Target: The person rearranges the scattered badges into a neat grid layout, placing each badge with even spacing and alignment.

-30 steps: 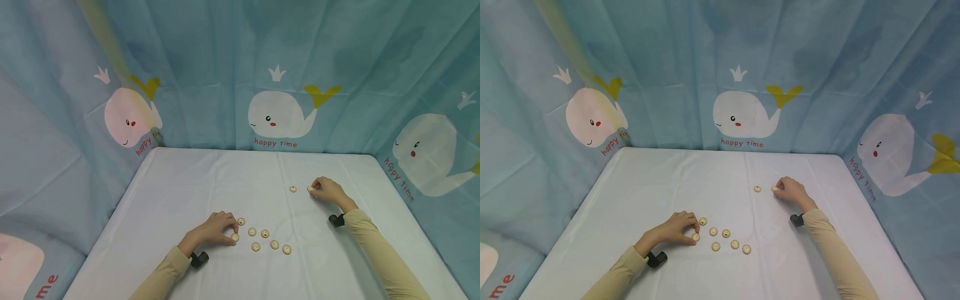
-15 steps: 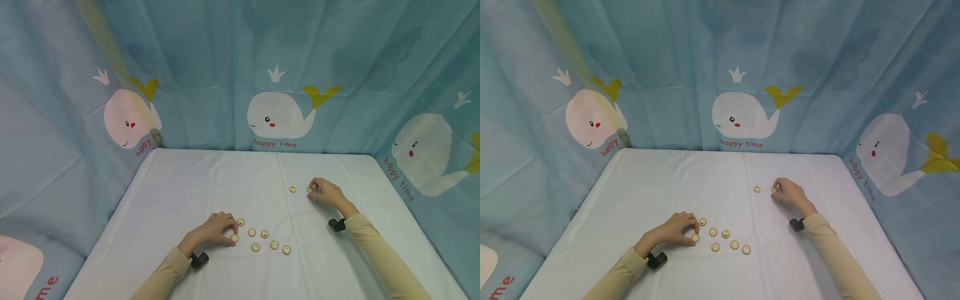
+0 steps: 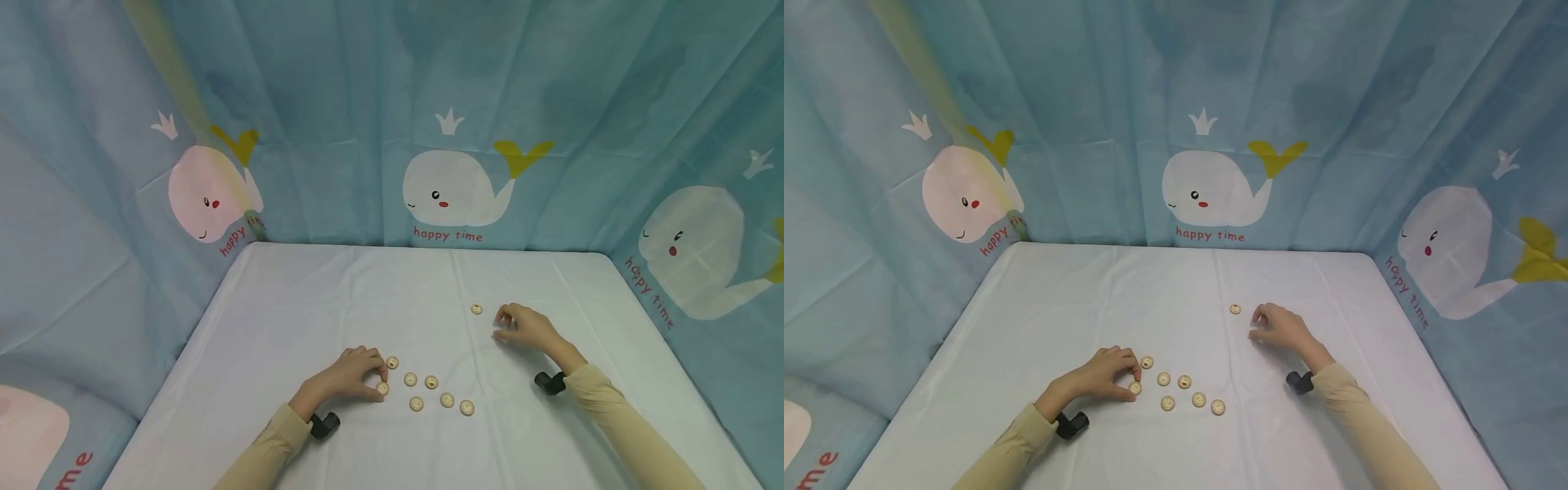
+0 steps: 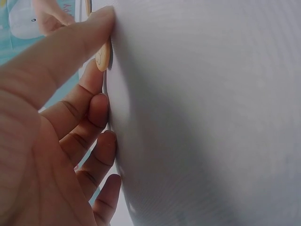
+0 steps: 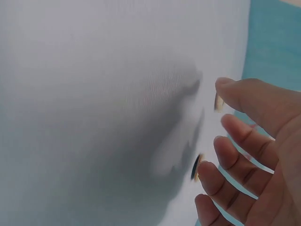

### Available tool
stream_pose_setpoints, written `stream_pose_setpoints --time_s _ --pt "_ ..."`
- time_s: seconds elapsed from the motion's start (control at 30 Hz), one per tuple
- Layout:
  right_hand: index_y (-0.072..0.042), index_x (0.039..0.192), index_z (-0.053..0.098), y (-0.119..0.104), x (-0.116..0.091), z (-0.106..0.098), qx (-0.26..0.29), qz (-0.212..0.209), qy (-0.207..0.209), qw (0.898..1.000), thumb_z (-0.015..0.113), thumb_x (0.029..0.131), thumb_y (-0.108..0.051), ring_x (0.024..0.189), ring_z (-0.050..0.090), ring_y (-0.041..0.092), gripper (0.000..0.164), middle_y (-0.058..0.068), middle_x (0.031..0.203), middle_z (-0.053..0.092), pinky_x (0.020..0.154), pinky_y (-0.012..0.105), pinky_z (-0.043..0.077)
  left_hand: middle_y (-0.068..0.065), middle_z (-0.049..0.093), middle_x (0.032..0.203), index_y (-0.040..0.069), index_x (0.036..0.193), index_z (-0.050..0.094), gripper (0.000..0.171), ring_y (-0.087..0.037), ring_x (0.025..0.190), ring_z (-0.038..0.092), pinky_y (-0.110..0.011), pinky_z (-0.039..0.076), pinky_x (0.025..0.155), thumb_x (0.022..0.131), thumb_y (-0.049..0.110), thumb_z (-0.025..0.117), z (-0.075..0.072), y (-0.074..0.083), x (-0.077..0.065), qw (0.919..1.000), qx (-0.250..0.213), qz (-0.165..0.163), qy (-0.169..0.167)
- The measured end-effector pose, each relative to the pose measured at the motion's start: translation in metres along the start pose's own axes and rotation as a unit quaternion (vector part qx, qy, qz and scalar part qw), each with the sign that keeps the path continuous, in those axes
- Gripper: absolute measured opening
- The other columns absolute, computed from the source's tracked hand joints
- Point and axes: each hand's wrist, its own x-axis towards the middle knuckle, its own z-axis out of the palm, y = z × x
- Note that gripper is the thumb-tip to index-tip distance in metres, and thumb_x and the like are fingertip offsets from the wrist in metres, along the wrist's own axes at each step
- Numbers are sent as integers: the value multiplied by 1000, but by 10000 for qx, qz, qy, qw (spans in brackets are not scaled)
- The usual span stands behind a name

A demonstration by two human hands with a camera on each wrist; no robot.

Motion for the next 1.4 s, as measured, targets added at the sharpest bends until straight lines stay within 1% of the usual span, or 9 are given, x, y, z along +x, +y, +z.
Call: stream_pose_setpoints --time_s 0.13,0.27,0.5,0.67,0.83,0.93,1.2,1.3,1.4 --pt "-18 91 62 -7 -6 4 -12 -214 74 9997 75 76 -34 58 40 7 26 -3 80 55 51 26 35 8 55 95 25 87 61 24 -7 86 40 -43 31 89 72 36 77 -1 0 0 10000 -3 68 66" --pt "-21 91 61 -15 -14 9 -40 -327 30 9995 75 76 -35 58 41 5 25 -8 80 55 52 24 36 7 55 95 24 87 61 24 -8 86 40 -44 31 89 73 34 77 -1 1 0 9998 -57 133 96" --pt "-23 91 61 -30 -26 16 -144 -705 21 9974 75 75 -35 60 39 1 24 -10 81 53 53 21 35 8 54 96 23 88 61 24 -10 87 41 -46 31 92 73 34 77 -1 3 -1 10000 -63 69 16" --pt "-25 90 60 -38 -36 22 -159 -822 12 9965 76 75 -36 61 39 0 25 -13 81 51 54 20 35 6 55 97 22 88 62 24 -11 87 42 -47 30 92 73 32 77 -3 4 -2 9999 -152 64 12" --pt "-28 90 60 -45 -44 29 -205 -865 -109 9960 74 75 -42 62 39 0 25 -16 81 50 56 19 35 7 55 97 23 88 61 25 -9 86 41 -46 31 91 73 33 77 -2 4 -3 9999 -108 88 29" --pt "-28 90 60 -50 -48 32 -243 -987 -149 9947 72 76 -44 63 39 -1 25 -16 81 50 57 18 36 8 55 96 23 87 61 25 -8 87 41 -46 31 91 73 34 77 -2 2 -2 9999 -75 73 28" --pt "-27 87 61 -65 -57 34 -8 -1324 -133 9911 74 76 -36 65 44 0 19 -15 79 51 59 17 38 7 56 95 23 88 61 25 -7 84 39 -44 32 87 72 33 78 2 -1 -1 9994 10 281 209" --pt "-27 85 61 -71 -60 35 39 -1441 -215 9893 74 77 -35 65 45 1 17 -16 78 51 59 17 38 8 55 96 24 88 61 25 -7 85 39 -43 31 88 72 34 77 2 -1 -1 9998 -34 173 137" --pt "-28 85 61 -76 -63 36 86 -1560 -388 9870 72 78 -36 66 45 0 16 -16 79 52 60 17 38 8 55 96 24 88 61 25 -7 85 39 -43 31 88 72 35 77 1 0 -1 9999 -38 102 82"
